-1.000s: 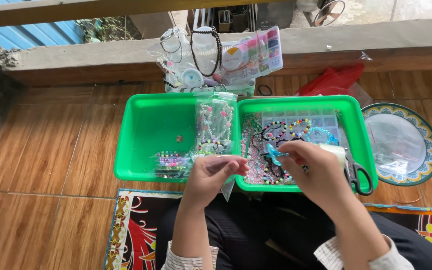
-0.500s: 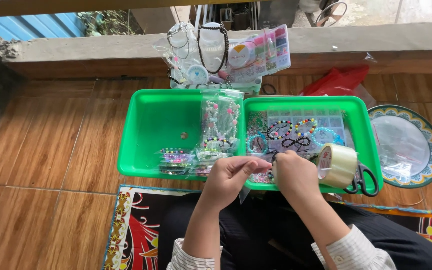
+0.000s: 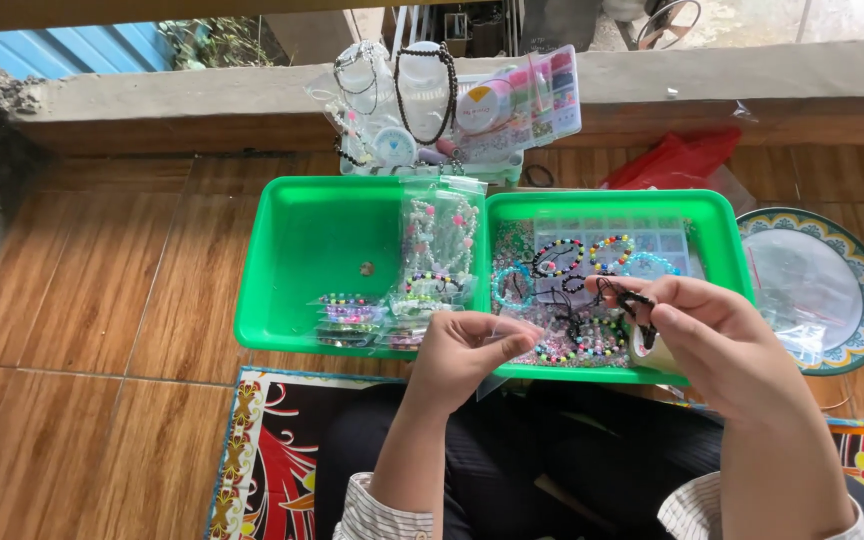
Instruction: Packaging handmade beaded bracelets into small plastic bags and sealing them with tape and scissors.
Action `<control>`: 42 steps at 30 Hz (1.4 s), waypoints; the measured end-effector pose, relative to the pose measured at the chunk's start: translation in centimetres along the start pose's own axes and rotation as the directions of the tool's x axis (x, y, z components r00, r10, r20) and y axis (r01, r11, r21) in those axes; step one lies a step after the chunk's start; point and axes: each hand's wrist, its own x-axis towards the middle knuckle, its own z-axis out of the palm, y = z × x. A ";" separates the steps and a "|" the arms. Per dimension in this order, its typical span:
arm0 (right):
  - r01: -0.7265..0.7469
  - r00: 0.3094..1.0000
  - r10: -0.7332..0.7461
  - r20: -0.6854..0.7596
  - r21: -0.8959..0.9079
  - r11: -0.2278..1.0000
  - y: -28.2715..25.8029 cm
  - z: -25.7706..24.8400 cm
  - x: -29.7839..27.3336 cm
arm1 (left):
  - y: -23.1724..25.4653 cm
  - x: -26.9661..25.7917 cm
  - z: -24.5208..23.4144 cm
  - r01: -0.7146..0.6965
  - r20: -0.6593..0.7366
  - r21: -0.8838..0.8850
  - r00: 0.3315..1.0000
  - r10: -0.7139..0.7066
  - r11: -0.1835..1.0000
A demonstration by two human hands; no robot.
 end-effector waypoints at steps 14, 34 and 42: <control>0.200 0.960 -0.216 0.176 0.103 0.974 -0.6 2.0 -1.6 | 0.2 -1.1 3.0 0.210 0.329 -0.060 0.927 -0.180 0.976; 0.216 0.950 -0.138 0.281 -0.273 0.937 -1.0 3.4 -1.7 | -1.4 -1.0 1.5 0.380 0.577 -0.223 0.794 -0.192 0.898; 0.245 0.967 -0.215 0.135 -0.712 0.658 -3.1 5.0 -1.6 | -1.8 -0.5 1.7 0.170 0.317 -0.134 0.941 -0.120 0.976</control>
